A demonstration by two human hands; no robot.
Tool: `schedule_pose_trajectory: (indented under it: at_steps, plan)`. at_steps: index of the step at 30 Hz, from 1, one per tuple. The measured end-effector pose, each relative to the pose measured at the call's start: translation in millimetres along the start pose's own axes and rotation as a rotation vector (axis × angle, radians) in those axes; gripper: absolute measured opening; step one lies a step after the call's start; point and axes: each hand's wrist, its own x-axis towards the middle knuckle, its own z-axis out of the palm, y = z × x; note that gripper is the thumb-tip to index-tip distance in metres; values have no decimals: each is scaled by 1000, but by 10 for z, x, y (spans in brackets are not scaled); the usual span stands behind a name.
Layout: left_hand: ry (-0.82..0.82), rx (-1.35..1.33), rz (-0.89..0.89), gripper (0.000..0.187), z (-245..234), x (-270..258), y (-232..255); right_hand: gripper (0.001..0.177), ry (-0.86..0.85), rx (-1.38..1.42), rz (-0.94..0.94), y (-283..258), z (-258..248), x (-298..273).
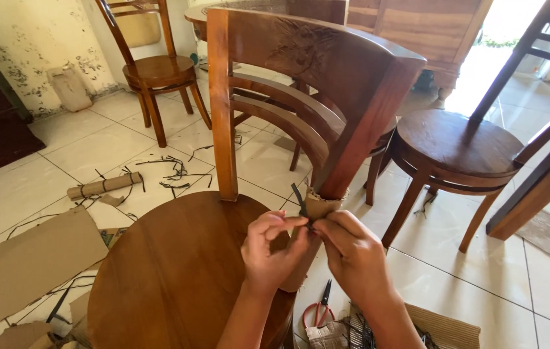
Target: Wrapping a wooden chair leg with protective cardboard and securing it with plastic ties
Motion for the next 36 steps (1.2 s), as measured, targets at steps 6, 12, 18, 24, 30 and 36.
schedule_pose_trajectory:
  at_steps: [6, 12, 18, 24, 30, 36]
  plan:
    - [-104, -161, -115, 15, -35, 44, -30, 18, -2, 246, 169, -96, -61, 58]
    - [-165, -195, -88, 22, -38, 65, -38, 15, -57, 349, 301, -105, -74, 62]
    - [-175, -180, -136, 11, -46, 54, -1, 12, -42, 328, 311, -144, -81, 59]
    - [-337, -180, -184, 14, -130, 139, 29, 18, -104, 274, 324, -104, -170, 59]
    - [-344, -191, -136, 10, -167, 157, -19, 14, -100, 123, 313, 25, -215, 53]
    - [-343, -85, -16, 6, -206, 211, -152, 13, -10, 159, 281, 195, -275, 82]
